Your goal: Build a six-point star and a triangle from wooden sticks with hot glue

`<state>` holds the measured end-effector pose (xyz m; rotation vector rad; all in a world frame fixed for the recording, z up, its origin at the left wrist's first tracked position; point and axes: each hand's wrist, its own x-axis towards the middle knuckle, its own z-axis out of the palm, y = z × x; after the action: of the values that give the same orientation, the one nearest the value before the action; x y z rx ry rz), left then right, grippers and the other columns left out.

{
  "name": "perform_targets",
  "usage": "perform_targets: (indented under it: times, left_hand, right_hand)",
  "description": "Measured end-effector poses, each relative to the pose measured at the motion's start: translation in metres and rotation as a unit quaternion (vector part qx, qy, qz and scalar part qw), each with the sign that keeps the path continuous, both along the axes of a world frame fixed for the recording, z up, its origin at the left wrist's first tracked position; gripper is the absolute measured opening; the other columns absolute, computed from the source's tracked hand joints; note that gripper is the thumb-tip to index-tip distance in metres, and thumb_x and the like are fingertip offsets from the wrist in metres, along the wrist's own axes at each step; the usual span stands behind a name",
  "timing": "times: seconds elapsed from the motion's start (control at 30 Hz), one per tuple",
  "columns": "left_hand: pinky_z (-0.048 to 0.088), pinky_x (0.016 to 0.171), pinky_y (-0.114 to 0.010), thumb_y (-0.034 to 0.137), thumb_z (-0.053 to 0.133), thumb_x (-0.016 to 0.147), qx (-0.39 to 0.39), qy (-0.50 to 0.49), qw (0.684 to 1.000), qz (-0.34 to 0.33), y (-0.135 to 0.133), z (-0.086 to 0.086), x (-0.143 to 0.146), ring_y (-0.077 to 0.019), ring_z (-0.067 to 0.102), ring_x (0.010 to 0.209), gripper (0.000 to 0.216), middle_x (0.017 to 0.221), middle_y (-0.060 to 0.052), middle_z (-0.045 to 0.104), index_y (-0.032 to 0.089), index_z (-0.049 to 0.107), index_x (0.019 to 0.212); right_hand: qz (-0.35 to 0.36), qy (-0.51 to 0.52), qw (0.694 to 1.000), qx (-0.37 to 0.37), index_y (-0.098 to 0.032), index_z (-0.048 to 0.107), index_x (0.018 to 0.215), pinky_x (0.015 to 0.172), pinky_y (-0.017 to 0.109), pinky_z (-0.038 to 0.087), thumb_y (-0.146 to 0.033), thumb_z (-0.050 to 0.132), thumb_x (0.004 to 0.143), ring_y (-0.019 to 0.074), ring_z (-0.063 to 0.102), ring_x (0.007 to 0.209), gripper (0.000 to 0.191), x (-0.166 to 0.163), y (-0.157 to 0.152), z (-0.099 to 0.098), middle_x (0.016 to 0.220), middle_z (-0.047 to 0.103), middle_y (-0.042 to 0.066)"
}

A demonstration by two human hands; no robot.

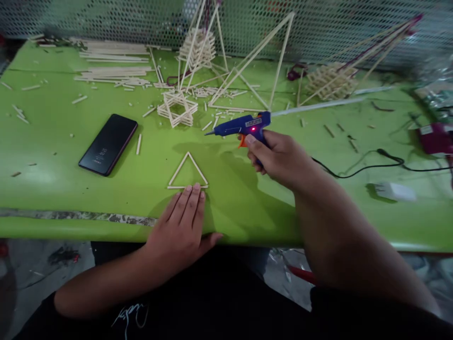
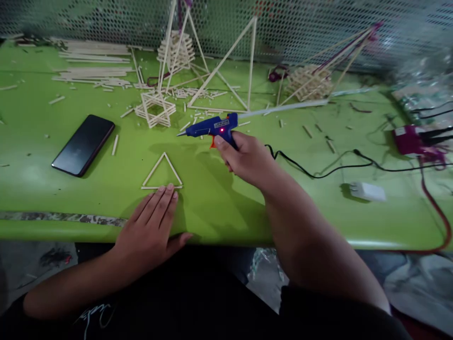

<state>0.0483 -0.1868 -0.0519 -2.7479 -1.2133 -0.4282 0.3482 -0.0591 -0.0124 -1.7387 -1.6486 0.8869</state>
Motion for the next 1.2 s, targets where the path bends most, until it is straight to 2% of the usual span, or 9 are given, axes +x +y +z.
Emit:
perform_targets:
  times: [0.1, 0.33, 0.53, 0.63, 0.77, 0.9, 0.97, 1.07, 1.2]
  left_hand:
    - [0.049, 0.141, -0.049, 0.065, 0.057, 0.122, -0.003, 0.003, 1.000, 0.003, -0.001, -0.001, 0.000, -0.0402, 0.064, 0.167, 0.088, 0.179, -0.030, 0.060, -0.007, 0.061, 0.171]
    - [0.052, 0.138, -0.049, 0.066, 0.045, 0.126, 0.006, 0.012, 1.000, 0.011, -0.001, -0.001, 0.001, -0.0390, 0.067, 0.164, 0.086, 0.178, -0.028, 0.063, -0.005, 0.066, 0.168]
    - [0.052, 0.138, -0.050, 0.066, 0.045, 0.125, -0.001, 0.019, 1.000, 0.010, -0.001, 0.000, 0.001, -0.0401, 0.066, 0.166, 0.086, 0.178, -0.029, 0.062, -0.006, 0.065, 0.169]
    - [0.051, 0.139, -0.050, 0.066, 0.045, 0.125, -0.006, 0.023, 1.000, 0.011, -0.001, 0.001, 0.001, -0.0399, 0.065, 0.167, 0.086, 0.179, -0.029, 0.062, -0.005, 0.065, 0.170]
    - [0.049, 0.141, -0.050, 0.066, 0.050, 0.124, -0.014, 0.020, 1.000, 0.005, -0.001, 0.001, 0.000, -0.0403, 0.063, 0.168, 0.086, 0.180, -0.029, 0.060, -0.005, 0.063, 0.171]
    - [0.048, 0.142, -0.051, 0.067, 0.053, 0.123, -0.016, 0.011, 1.000, -0.002, -0.001, 0.000, -0.001, -0.0409, 0.062, 0.169, 0.088, 0.181, -0.031, 0.058, -0.005, 0.060, 0.173]
    - [0.048, 0.142, -0.052, 0.067, 0.054, 0.123, -0.010, 0.007, 1.000, -0.006, -0.001, 0.000, -0.001, -0.0421, 0.063, 0.168, 0.088, 0.180, -0.032, 0.058, -0.006, 0.059, 0.173]
    - [0.049, 0.140, -0.052, 0.067, 0.053, 0.123, -0.001, 0.001, 1.000, -0.006, -0.002, 0.000, -0.001, -0.0424, 0.065, 0.166, 0.088, 0.179, -0.031, 0.060, -0.007, 0.061, 0.171]
    - [0.050, 0.139, -0.050, 0.068, 0.052, 0.124, -0.009, 0.004, 1.000, 0.002, -0.002, 0.000, 0.001, -0.0403, 0.063, 0.168, 0.088, 0.181, -0.029, 0.057, -0.005, 0.060, 0.173]
  right_hand:
    - [0.004, -0.039, 0.999, 0.015, -0.028, 0.059, 0.081, 0.049, 0.030, 0.040, -0.070, 0.068, 0.115, 0.0151, 0.053, 0.051, 0.054, 0.019, -0.002, 0.002, 0.064, 0.063, -0.003]
    - [-0.064, -0.094, 0.991, 0.066, -0.028, 0.074, 0.091, 0.055, 0.037, 0.037, -0.050, 0.086, 0.102, 0.0195, 0.055, 0.053, 0.027, 0.046, 0.017, -0.004, 0.060, 0.061, -0.003]
    - [-0.065, -0.233, 0.966, 0.091, -0.028, 0.071, 0.084, 0.065, 0.039, 0.039, -0.063, 0.063, 0.113, 0.0228, 0.051, 0.060, 0.046, 0.050, 0.046, -0.024, 0.064, 0.057, 0.000]
    - [-0.037, -0.254, 0.960, 0.115, -0.029, 0.068, 0.082, 0.069, 0.040, 0.046, -0.071, 0.066, 0.112, 0.0237, 0.053, 0.064, 0.052, 0.053, 0.052, -0.032, 0.066, 0.061, 0.003]
    - [-0.023, -0.341, 0.932, 0.116, -0.024, 0.074, 0.090, 0.089, 0.049, 0.052, -0.064, 0.074, 0.112, 0.0331, 0.069, 0.091, 0.046, 0.044, 0.045, -0.025, 0.096, 0.080, 0.019]
    - [-0.046, -0.464, 0.879, 0.101, -0.011, 0.083, 0.112, 0.102, 0.056, 0.047, -0.047, 0.072, 0.117, 0.0432, 0.070, 0.118, 0.039, 0.026, 0.026, 0.002, 0.128, 0.081, 0.038]
    - [-0.002, -0.445, 0.886, 0.131, -0.010, 0.085, 0.119, 0.108, 0.056, 0.048, -0.040, 0.073, 0.117, 0.0428, 0.070, 0.122, 0.032, 0.013, 0.019, 0.015, 0.129, 0.082, 0.034]
    - [0.168, -0.362, 0.897, 0.190, -0.015, 0.087, 0.123, 0.114, 0.054, 0.051, -0.033, 0.073, 0.117, 0.0394, 0.073, 0.122, 0.023, -0.016, 0.017, 0.026, 0.125, 0.084, 0.023]
    - [0.386, -0.280, 0.854, 0.208, -0.018, 0.087, 0.127, 0.115, 0.051, 0.053, -0.027, 0.068, 0.118, 0.0367, 0.072, 0.127, 0.023, -0.065, 0.035, 0.026, 0.126, 0.083, 0.016]
